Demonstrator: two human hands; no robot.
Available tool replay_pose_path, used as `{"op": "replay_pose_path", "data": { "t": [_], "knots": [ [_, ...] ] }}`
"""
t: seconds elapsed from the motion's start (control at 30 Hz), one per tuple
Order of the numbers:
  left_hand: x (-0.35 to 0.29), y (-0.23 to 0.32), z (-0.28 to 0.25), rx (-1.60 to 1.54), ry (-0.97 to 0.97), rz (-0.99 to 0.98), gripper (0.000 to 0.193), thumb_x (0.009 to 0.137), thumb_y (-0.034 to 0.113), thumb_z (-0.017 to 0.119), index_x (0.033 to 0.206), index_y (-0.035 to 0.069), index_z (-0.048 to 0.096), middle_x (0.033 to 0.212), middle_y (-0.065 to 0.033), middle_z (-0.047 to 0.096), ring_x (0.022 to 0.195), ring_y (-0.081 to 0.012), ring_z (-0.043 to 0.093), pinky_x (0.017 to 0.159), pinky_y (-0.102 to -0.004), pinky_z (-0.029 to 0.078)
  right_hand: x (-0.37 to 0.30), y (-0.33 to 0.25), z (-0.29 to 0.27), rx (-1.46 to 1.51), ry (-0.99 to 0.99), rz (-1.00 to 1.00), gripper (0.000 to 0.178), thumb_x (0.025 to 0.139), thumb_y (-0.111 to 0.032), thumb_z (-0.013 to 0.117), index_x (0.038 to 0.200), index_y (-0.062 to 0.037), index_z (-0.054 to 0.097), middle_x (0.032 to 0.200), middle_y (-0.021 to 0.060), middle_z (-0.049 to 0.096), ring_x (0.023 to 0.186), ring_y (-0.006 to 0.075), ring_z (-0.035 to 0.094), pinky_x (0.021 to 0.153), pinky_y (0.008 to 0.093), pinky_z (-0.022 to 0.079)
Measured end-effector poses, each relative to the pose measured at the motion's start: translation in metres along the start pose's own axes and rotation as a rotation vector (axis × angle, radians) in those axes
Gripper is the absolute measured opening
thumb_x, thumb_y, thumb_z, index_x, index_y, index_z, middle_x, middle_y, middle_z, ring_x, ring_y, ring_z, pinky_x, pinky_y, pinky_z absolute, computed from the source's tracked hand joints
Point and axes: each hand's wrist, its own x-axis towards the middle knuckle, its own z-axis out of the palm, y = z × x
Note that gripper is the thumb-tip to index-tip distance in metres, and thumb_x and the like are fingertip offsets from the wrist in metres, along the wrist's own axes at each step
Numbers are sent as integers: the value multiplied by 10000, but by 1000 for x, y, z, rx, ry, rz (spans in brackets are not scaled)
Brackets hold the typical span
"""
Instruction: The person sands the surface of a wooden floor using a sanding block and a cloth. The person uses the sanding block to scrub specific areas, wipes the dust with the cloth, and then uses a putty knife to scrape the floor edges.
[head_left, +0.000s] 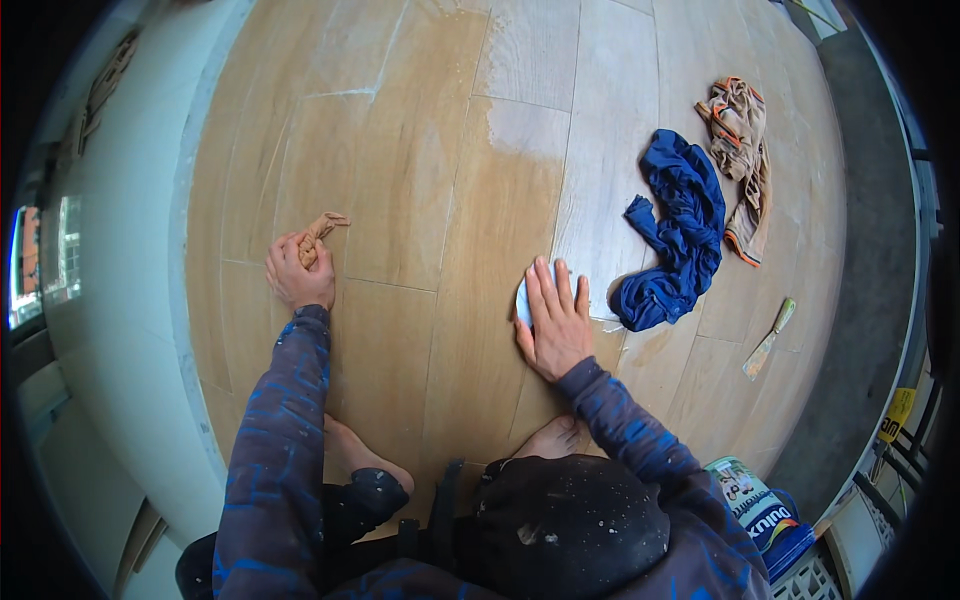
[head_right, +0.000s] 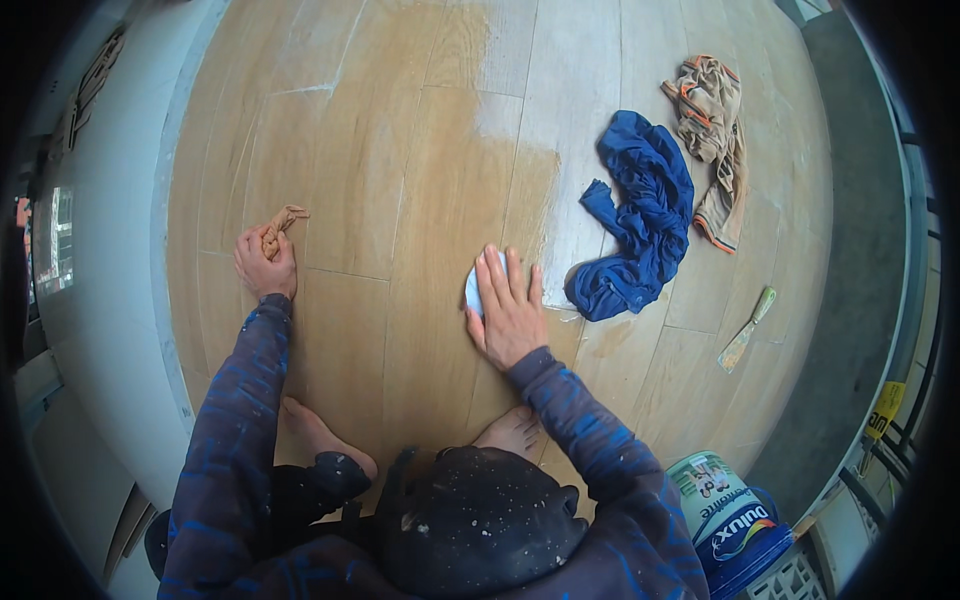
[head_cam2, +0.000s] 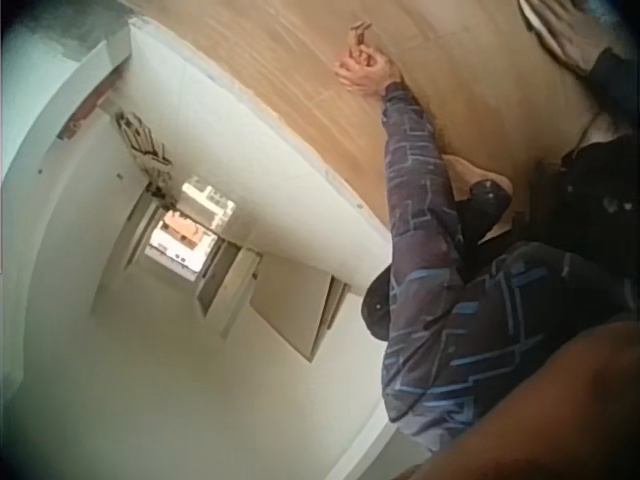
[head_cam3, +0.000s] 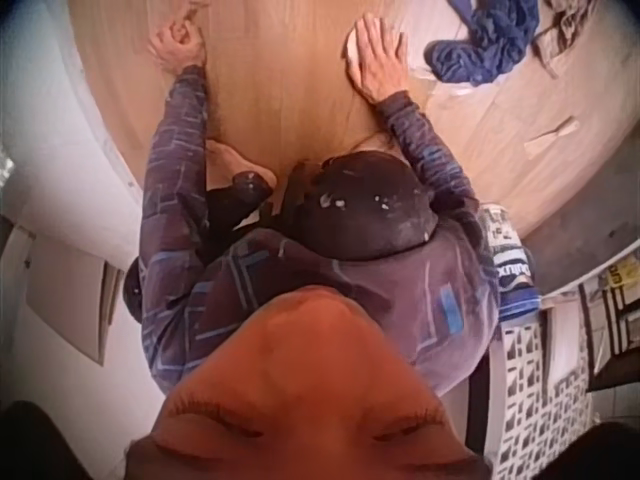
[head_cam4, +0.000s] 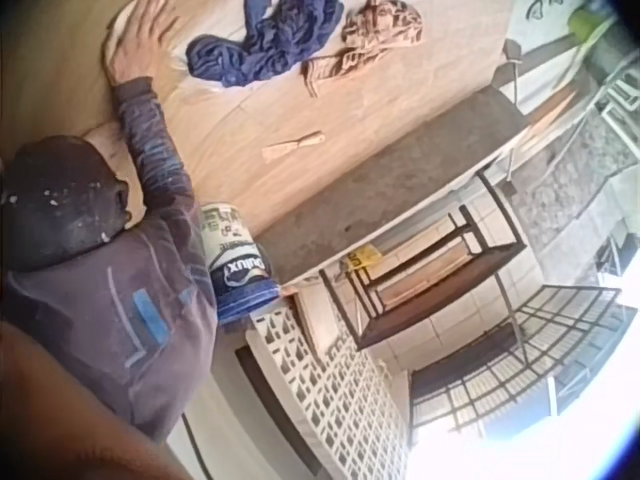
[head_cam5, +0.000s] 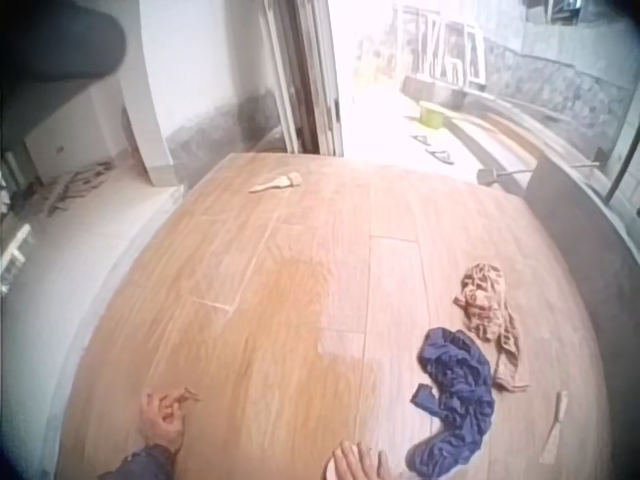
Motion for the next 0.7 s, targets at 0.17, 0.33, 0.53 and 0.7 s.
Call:
{"op": "replay_pose_path", "data": {
  "t": [0.17, 0.33, 0.53, 0.7],
  "knots": [
    [-7, 8, 5, 12, -15, 3, 311, 875, 317, 773, 1148, 176, 726, 1268, -34, 642, 1220, -303, 601, 1025, -491, 469, 39, 1, -9, -59, 102, 153, 807, 980, -363, 600, 1664, -15, 350, 1751, 162, 314, 1633, 416, 230, 1291, 650, 163],
    [-1, -5, -1, 12, 3, 0, 316, 884, 329, 767, 1154, 172, 724, 1267, -37, 635, 1220, -305, 599, 1021, -492, 467, 9, -13, 4, -9, 82, 117, 816, 963, -386, 607, 1659, -28, 375, 1758, 154, 308, 1634, 430, 222, 1291, 659, 151],
    [-4, 16, 9, -22, -16, 8, 322, 884, 320, 764, 1158, 157, 721, 1262, -40, 635, 1222, -305, 599, 1027, -491, 461, 158, 75, -21, -213, 307, 230, 714, 1003, -373, 550, 1606, -4, 446, 1723, 149, 372, 1602, 443, 271, 1277, 676, 184],
    [0, -10, -4, 19, 4, -10, 313, 884, 300, 764, 1156, 153, 717, 1250, -46, 641, 1219, -308, 602, 1031, -495, 462, 90, 22, -11, -79, 162, 65, 747, 991, -393, 561, 1621, -14, 433, 1721, 142, 376, 1611, 420, 271, 1283, 654, 185]
  ]
}}
